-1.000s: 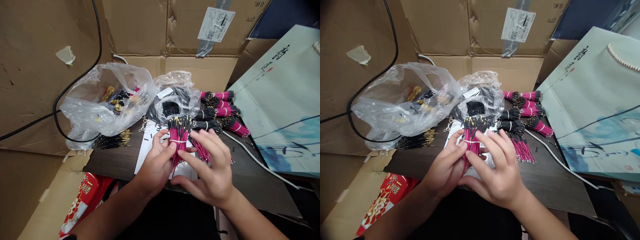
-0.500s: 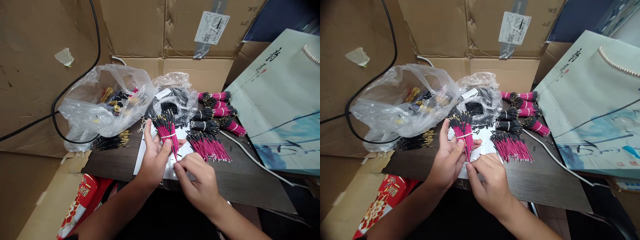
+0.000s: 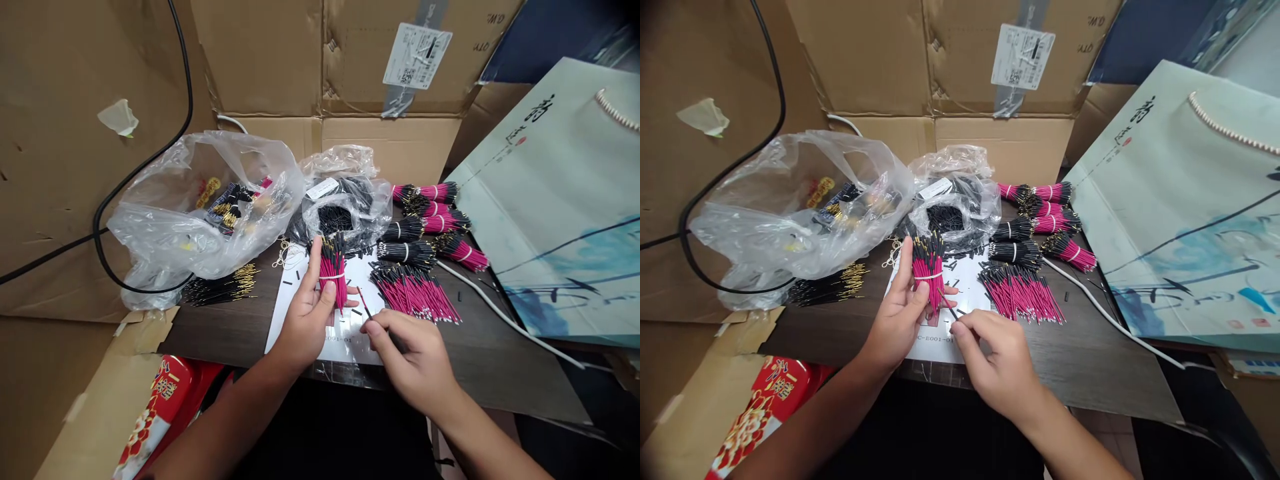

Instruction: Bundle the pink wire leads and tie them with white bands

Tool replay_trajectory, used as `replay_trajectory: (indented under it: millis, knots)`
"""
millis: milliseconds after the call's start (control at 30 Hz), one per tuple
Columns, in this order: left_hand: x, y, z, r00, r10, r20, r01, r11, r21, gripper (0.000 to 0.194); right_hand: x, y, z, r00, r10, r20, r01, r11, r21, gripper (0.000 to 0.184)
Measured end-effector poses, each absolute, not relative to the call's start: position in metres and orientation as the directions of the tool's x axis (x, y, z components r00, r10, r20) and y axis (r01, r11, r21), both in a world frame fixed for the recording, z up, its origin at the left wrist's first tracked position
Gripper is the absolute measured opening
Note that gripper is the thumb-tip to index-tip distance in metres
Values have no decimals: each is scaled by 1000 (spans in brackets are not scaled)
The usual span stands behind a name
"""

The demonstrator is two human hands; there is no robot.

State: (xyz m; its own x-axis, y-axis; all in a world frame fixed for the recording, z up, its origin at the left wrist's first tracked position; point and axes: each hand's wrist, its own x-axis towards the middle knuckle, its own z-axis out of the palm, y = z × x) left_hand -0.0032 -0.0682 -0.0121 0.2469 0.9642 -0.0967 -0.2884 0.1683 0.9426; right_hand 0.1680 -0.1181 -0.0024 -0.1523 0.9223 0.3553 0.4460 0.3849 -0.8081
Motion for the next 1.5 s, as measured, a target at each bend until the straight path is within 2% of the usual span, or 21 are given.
replay_trajectory:
  millis: [200,367,533,667,767,1100,1267,1367,1500]
  knots:
    - [-17,-64,-27,330,942,-55,-231,137,963,40,188,-107,-3,-167,945,282,433,328,-840,11]
    - [-20,-69,-21,356,934,24,-201,51,978,28,190,-104,1,-245,939,242,440,330,-835,10]
    - [-13,-78,-15,326,945,38,-325,75,943,39,185,-104,5,-369,902,226,450,386,-805,9]
    - [-7,-83,-14,272,962,28,-294,56,954,28,183,-102,8,-416,868,269,469,459,-755,14]
    - [-6,-84,-14,267,962,51,-305,35,952,28,182,-101,11,-434,855,283,507,492,-707,18]
    - [-8,-83,-15,281,954,107,-220,-45,974,17,181,-97,7,-485,800,353,548,592,-591,13]
    - [-9,-80,-16,313,945,100,-307,1,952,17,182,-97,8,-457,810,366,492,574,-655,20]
    - [-8,-77,-19,324,940,112,-353,10,936,21,183,-97,10,-455,821,344,575,566,-591,16]
    - [-7,-75,-22,356,928,113,-380,33,924,26,187,-95,10,-562,784,263,614,608,-503,25]
